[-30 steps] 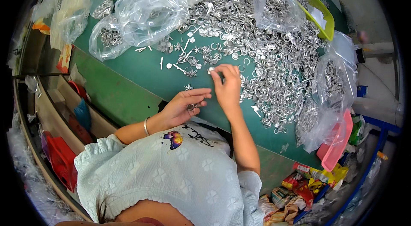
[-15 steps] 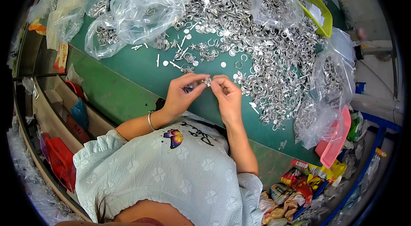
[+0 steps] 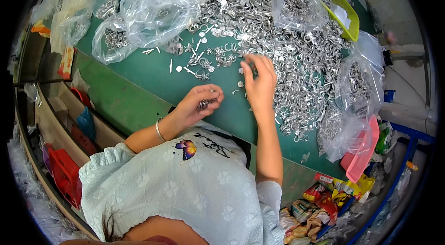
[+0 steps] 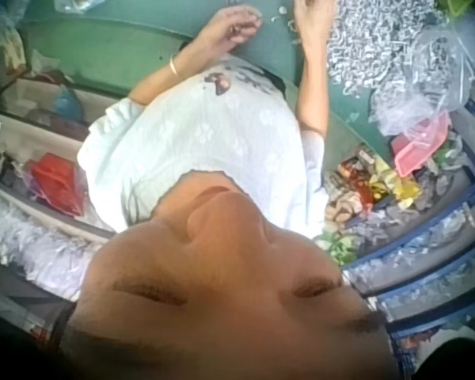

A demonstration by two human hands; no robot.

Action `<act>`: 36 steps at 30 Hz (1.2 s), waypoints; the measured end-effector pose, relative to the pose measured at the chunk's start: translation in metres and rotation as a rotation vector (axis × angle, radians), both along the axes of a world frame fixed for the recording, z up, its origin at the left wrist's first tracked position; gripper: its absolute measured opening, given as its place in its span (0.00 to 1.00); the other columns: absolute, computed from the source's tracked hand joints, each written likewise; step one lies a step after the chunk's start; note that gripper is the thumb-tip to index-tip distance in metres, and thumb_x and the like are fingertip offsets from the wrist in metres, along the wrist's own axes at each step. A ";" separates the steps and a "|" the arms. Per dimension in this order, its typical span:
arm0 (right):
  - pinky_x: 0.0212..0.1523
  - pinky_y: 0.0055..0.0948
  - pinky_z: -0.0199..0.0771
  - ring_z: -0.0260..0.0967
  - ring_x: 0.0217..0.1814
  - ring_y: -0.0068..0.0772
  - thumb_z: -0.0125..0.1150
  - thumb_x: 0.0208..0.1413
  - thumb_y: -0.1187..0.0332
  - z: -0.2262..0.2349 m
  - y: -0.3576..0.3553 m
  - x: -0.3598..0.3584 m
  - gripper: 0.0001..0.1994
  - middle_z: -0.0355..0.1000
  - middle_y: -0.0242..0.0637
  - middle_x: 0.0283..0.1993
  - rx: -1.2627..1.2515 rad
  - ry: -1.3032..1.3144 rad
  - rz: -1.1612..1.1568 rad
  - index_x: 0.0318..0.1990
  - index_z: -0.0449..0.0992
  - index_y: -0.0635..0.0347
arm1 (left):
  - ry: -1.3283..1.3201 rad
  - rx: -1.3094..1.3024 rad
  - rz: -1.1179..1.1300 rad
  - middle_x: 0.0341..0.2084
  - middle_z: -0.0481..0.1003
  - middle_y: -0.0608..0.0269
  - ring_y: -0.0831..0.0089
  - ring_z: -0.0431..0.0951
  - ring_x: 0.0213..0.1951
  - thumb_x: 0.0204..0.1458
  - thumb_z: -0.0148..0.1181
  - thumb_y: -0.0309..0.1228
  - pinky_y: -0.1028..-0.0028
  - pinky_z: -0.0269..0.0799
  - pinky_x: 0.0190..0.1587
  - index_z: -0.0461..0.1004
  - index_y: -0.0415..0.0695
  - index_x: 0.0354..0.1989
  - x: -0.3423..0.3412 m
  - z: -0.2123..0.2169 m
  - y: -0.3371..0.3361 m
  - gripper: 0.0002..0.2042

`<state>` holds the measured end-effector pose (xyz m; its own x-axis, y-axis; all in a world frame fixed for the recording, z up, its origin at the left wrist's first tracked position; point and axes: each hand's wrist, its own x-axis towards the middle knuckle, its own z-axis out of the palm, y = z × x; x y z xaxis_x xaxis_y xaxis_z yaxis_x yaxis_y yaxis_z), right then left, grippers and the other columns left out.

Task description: The person sorts a large pile of small silver metal hardware components on a green table. They pick up individual pieces, inspect them, and place them into various plastic bags and colored bins. The person occasionally moves the pile to access items underneath.

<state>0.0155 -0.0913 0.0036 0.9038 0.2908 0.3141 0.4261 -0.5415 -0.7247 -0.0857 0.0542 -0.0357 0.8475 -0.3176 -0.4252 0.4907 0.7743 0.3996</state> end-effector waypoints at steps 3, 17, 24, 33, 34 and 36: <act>0.34 0.27 0.66 0.66 0.33 0.35 0.59 0.44 0.75 -0.041 0.007 0.026 0.07 0.68 0.39 0.28 -0.246 -0.320 -0.019 0.33 0.73 0.64 | -0.002 -0.088 -0.043 0.30 0.69 0.62 0.81 0.64 0.24 0.49 0.51 0.22 0.87 0.52 0.16 0.71 0.38 0.36 0.001 0.002 -0.002 0.06; 0.32 0.20 0.70 0.69 0.28 0.23 0.55 0.54 0.72 -0.019 -0.020 -0.011 0.06 0.72 0.36 0.28 0.850 0.833 0.007 0.34 0.71 0.66 | -0.194 0.475 0.102 0.25 0.68 0.71 0.86 0.64 0.25 0.48 0.57 0.24 0.86 0.58 0.24 0.66 0.40 0.48 0.007 0.017 -0.012 0.17; 0.38 0.22 0.71 0.70 0.35 0.26 0.56 0.53 0.72 -0.016 -0.010 -0.032 0.06 0.73 0.39 0.34 0.957 0.931 0.052 0.34 0.71 0.67 | -0.454 0.942 0.237 0.23 0.68 0.72 0.87 0.65 0.26 0.42 0.62 0.22 0.85 0.62 0.29 0.68 0.40 0.44 0.022 0.005 -0.025 0.18; 0.44 0.21 0.67 0.69 0.38 0.24 0.57 0.51 0.76 -0.015 -0.005 -0.051 0.04 0.71 0.37 0.39 0.850 0.675 0.043 0.33 0.71 0.68 | -0.403 0.987 0.265 0.22 0.70 0.71 0.89 0.65 0.24 0.46 0.58 0.21 0.86 0.60 0.25 0.72 0.37 0.34 0.014 0.013 -0.024 0.07; 0.45 0.22 0.66 0.68 0.39 0.25 0.57 0.51 0.77 -0.015 -0.004 -0.054 0.03 0.70 0.37 0.40 0.835 0.641 0.050 0.32 0.71 0.68 | -0.410 1.018 0.258 0.21 0.70 0.71 0.89 0.64 0.23 0.47 0.57 0.21 0.86 0.60 0.24 0.73 0.37 0.33 0.014 0.013 -0.024 0.05; 0.46 0.23 0.65 0.67 0.42 0.26 0.57 0.50 0.78 -0.017 -0.003 -0.055 0.02 0.68 0.38 0.42 0.766 0.520 0.034 0.31 0.71 0.67 | -0.440 1.100 0.313 0.21 0.70 0.70 0.89 0.64 0.22 0.47 0.57 0.22 0.86 0.59 0.23 0.73 0.37 0.34 0.015 0.006 -0.024 0.05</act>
